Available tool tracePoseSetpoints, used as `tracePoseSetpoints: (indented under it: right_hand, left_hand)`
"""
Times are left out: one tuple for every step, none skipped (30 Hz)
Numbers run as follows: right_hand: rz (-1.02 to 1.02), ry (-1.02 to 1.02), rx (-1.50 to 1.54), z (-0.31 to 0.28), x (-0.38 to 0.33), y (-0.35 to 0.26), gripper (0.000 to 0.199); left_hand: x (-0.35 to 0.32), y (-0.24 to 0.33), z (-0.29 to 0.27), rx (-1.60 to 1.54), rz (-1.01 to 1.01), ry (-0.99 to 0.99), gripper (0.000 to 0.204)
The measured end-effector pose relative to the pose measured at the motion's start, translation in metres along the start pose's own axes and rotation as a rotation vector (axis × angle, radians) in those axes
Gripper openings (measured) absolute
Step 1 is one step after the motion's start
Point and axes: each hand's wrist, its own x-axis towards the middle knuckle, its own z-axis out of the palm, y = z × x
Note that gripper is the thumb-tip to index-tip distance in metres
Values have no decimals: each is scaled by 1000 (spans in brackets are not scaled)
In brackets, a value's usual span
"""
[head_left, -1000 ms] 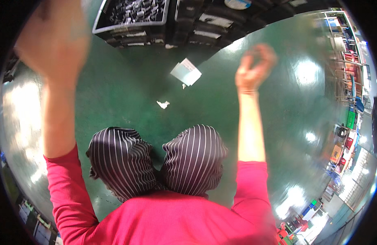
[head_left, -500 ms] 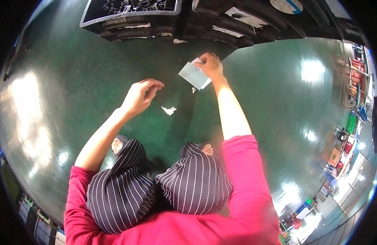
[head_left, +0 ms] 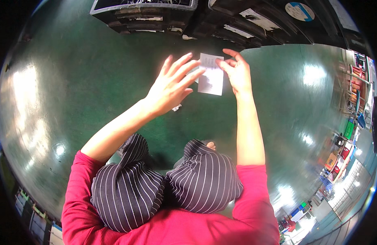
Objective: The person sits on the floor and repeatedly peels backing from small paper labels, then sticks each label onto the front of stacked black plastic bins. The person handles labels one at a time and places them on different bins throughout the clip.
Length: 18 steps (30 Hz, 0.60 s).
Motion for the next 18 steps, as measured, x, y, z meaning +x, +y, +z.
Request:
tracePoseSetpoints:
  right_hand:
    - [27,-48,84,2,-3,-2,46]
    - [53,-97,168,3,-5,-4,46]
    - [79,-146,251,5,-8,-6,46]
    - [140,-136,276,12,-15,-21,38]
    - [101,-15,226,13,-22,-33,36]
    - [61,105,176,13,-30,-46,33]
    - [22,232,128,12,-39,-53,32]
    - [-54,238,114,8,-47,-57,29]
    - [-73,151,158,5,-56,-62,26]
    - [-52,5,197,11,-66,-70,26]
    - [-35,-134,224,18,-75,-81,27]
    - [7,-199,224,27,-79,-86,29]
    - [47,-259,217,33,-81,-90,30]
    - [82,-264,208,36,-81,-94,31]
    - [77,-242,229,39,-80,-96,30]
    - [74,-224,252,42,-80,-97,29]
    - [71,-206,275,44,-80,-97,28]
    - [65,-194,295,46,-80,-98,27]
  left_hand:
    - [2,1,-3,26,72,31,54]
    - [4,2,-6,52,145,62,52]
    - [6,1,-9,78,217,94,51]
    - [6,-3,-14,40,288,151,38]
    - [8,-1,-19,-136,120,176,33]
    - [12,4,-25,-311,-49,201,28]
    - [17,8,-30,-488,-214,221,23]
    - [22,11,-36,-565,-402,215,18]
    - [25,13,-41,-562,-386,233,20]
    - [24,14,-45,-553,-379,249,22]
    - [24,15,-48,-555,-365,266,24]
    - [21,11,-46,-432,-231,338,31]
    - [20,11,-44,-303,-176,372,33]
    - [19,10,-44,-174,-121,405,35]
    - [18,10,-45,-44,-68,437,37]
    - [18,13,-47,7,-66,438,47]
    - [18,12,-49,60,-28,446,48]
    - [18,10,-50,114,9,454,48]
